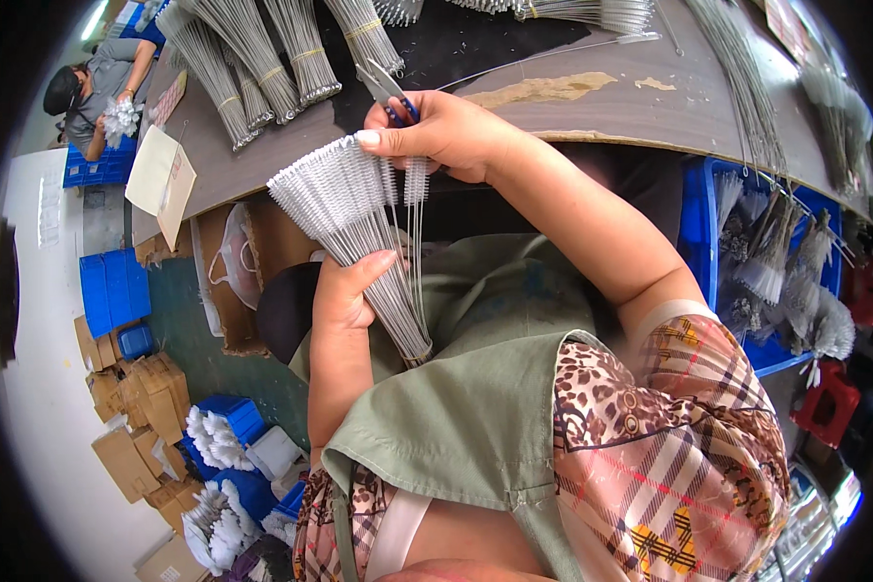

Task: Trimming the excess material from the tips of a bundle of small brushes using a hand tool.

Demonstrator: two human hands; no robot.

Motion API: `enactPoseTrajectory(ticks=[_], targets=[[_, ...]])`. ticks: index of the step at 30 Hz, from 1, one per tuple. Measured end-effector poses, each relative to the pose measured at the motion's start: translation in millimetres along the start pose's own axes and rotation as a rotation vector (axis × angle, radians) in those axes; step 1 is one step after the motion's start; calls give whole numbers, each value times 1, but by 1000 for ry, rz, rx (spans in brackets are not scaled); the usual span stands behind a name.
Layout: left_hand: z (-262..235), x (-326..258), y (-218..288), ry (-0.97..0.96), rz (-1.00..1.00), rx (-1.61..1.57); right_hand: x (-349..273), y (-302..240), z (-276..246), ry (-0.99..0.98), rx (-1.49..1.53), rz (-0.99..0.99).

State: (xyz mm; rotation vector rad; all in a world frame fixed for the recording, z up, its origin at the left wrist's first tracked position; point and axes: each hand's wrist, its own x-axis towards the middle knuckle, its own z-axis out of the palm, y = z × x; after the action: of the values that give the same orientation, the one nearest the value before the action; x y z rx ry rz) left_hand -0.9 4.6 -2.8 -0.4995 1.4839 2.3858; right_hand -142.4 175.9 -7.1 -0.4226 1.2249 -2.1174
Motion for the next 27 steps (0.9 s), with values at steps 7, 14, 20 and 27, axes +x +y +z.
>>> enactPoseTrajectory(ticks=[7, 14, 20, 27], targets=[[-1, -2, -2, -37, -29, -40, -4, -6, 6, -66, -36, -52], [-2, -1, -4, -33, -85, -37, -6, -9, 3, -51, -85, -66], [-5, 1, -8, -49, 6, -37, -8, -7, -13, -89, -49, 21], [-1, -3, -6, -36, 24, -46, -8, -10, -7, -54, -4, -31]])
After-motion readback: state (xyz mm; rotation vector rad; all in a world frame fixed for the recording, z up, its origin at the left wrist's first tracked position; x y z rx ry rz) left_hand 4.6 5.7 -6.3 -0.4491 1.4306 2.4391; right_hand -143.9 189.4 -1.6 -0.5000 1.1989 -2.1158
